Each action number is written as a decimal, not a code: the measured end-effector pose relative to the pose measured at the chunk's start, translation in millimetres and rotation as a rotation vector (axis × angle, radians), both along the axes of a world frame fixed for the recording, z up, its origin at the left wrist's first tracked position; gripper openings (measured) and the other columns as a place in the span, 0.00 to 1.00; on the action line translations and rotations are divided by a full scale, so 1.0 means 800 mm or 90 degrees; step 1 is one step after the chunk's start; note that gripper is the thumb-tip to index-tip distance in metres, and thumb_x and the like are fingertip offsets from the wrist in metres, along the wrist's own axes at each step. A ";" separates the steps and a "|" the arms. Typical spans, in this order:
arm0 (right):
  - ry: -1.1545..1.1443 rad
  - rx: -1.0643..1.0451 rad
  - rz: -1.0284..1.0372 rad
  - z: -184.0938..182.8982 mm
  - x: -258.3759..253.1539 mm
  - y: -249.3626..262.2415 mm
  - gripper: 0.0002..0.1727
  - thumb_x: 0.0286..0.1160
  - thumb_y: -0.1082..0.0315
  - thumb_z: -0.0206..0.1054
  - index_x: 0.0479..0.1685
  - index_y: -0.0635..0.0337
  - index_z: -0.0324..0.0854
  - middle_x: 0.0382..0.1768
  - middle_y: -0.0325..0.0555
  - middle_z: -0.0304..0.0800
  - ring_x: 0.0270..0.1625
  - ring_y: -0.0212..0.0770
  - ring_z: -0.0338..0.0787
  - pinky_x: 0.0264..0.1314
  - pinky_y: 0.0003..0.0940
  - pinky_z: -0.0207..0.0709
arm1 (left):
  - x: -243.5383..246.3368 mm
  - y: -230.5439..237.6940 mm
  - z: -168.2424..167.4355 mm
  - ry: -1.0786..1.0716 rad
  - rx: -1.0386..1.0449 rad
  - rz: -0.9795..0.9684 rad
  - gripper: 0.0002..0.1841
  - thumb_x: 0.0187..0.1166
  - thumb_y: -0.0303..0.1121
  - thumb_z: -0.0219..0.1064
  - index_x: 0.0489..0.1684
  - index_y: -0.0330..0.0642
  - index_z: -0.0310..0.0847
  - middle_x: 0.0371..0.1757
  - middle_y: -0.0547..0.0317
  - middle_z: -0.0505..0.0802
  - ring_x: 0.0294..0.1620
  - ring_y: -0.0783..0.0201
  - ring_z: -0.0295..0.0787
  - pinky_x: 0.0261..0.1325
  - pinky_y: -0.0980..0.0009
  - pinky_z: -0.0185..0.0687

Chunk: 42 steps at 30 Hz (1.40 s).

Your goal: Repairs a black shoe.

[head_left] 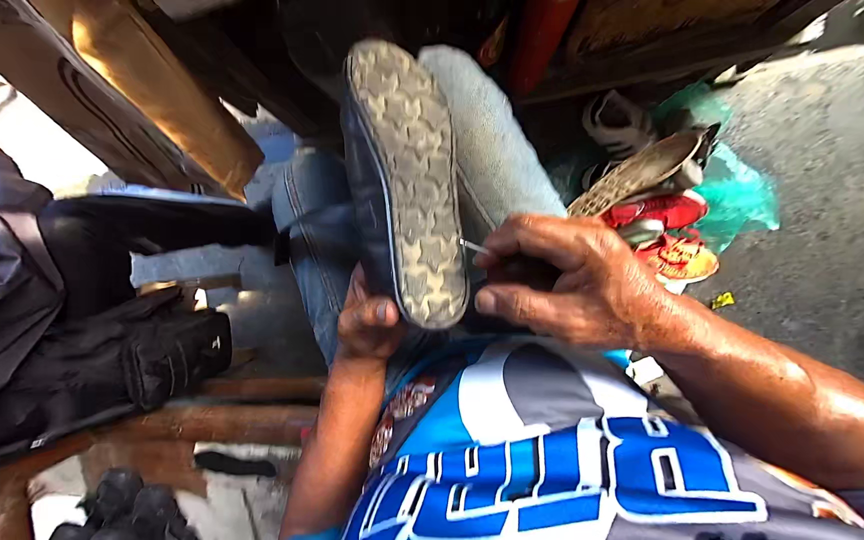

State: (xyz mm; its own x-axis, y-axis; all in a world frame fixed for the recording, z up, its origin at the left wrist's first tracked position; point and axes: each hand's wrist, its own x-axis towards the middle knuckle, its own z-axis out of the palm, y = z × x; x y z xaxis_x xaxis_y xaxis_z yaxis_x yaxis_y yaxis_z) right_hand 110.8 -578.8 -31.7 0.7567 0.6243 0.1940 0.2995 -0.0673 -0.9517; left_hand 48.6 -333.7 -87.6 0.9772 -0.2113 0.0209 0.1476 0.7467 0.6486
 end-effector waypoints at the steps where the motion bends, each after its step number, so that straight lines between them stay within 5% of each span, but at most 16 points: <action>1: 0.008 -0.007 -0.002 -0.002 0.002 -0.005 0.13 0.72 0.62 0.74 0.47 0.61 0.86 0.34 0.34 0.86 0.31 0.22 0.83 0.31 0.18 0.81 | -0.002 0.001 0.001 0.006 0.006 0.011 0.22 0.66 0.39 0.79 0.62 0.53 0.87 0.58 0.63 0.94 0.59 0.67 0.91 0.64 0.62 0.87; 7: 0.006 -0.042 -0.119 -0.004 0.043 -0.048 0.22 0.81 0.53 0.70 0.56 0.65 0.85 0.35 0.35 0.81 0.32 0.18 0.72 0.32 0.12 0.65 | 0.018 -0.002 0.005 -0.002 -0.069 0.058 0.24 0.65 0.35 0.80 0.64 0.48 0.87 0.61 0.55 0.94 0.65 0.59 0.91 0.70 0.56 0.85; 13: -0.083 -0.166 -0.266 0.027 0.108 -0.080 0.14 0.86 0.58 0.61 0.44 0.56 0.88 0.33 0.32 0.86 0.33 0.20 0.79 0.36 0.17 0.73 | 0.026 -0.010 0.000 0.045 -0.035 0.067 0.23 0.62 0.31 0.82 0.60 0.50 0.90 0.56 0.56 0.96 0.60 0.61 0.93 0.68 0.56 0.87; 16: -0.158 -0.260 -0.334 0.046 0.149 -0.087 0.12 0.83 0.59 0.62 0.42 0.52 0.89 0.34 0.32 0.85 0.34 0.25 0.82 0.38 0.26 0.78 | 0.024 -0.010 -0.007 0.040 -0.020 0.066 0.22 0.65 0.31 0.81 0.61 0.51 0.90 0.57 0.57 0.96 0.60 0.62 0.93 0.69 0.56 0.86; 22: -0.342 -0.431 -0.416 0.081 0.277 -0.088 0.12 0.82 0.65 0.61 0.47 0.62 0.88 0.47 0.54 0.86 0.45 0.53 0.89 0.46 0.59 0.83 | 0.027 -0.012 -0.007 0.035 -0.007 0.055 0.20 0.66 0.28 0.80 0.59 0.53 0.91 0.55 0.61 0.97 0.57 0.67 0.94 0.68 0.62 0.87; 25: -0.331 -0.500 -0.451 0.096 0.338 -0.087 0.13 0.82 0.66 0.60 0.52 0.62 0.88 0.55 0.58 0.86 0.52 0.59 0.90 0.53 0.63 0.82 | 0.026 -0.006 -0.030 -0.006 -0.025 0.053 0.19 0.71 0.25 0.76 0.61 0.48 0.89 0.57 0.58 0.96 0.59 0.64 0.93 0.71 0.61 0.84; 27: -0.324 -0.548 -0.452 0.100 0.373 -0.090 0.13 0.83 0.65 0.58 0.50 0.59 0.88 0.59 0.56 0.87 0.59 0.58 0.89 0.58 0.64 0.81 | 0.027 -0.006 -0.027 0.034 -0.035 0.070 0.21 0.65 0.24 0.80 0.58 0.44 0.89 0.56 0.54 0.95 0.59 0.61 0.92 0.71 0.56 0.84; 32: -0.268 -0.635 -0.405 0.109 0.439 -0.092 0.15 0.83 0.60 0.59 0.42 0.60 0.88 0.47 0.60 0.91 0.57 0.63 0.90 0.57 0.69 0.78 | 0.028 -0.009 -0.015 0.072 -0.024 0.069 0.21 0.61 0.25 0.82 0.56 0.44 0.90 0.55 0.54 0.96 0.57 0.62 0.94 0.69 0.59 0.85; 37: -0.131 -0.790 -0.335 0.115 0.476 -0.071 0.16 0.77 0.54 0.68 0.48 0.59 0.88 0.54 0.62 0.89 0.62 0.66 0.87 0.59 0.75 0.75 | 0.027 -0.006 -0.020 0.020 -0.007 0.047 0.19 0.70 0.26 0.78 0.61 0.49 0.90 0.55 0.60 0.97 0.57 0.68 0.94 0.68 0.66 0.87; 42: -0.107 -0.761 -0.347 0.117 0.479 -0.074 0.19 0.75 0.60 0.70 0.59 0.64 0.85 0.59 0.70 0.87 0.64 0.72 0.85 0.61 0.81 0.71 | 0.031 -0.004 -0.018 0.062 -0.009 0.048 0.27 0.60 0.33 0.85 0.63 0.52 0.88 0.58 0.60 0.95 0.60 0.65 0.92 0.67 0.61 0.88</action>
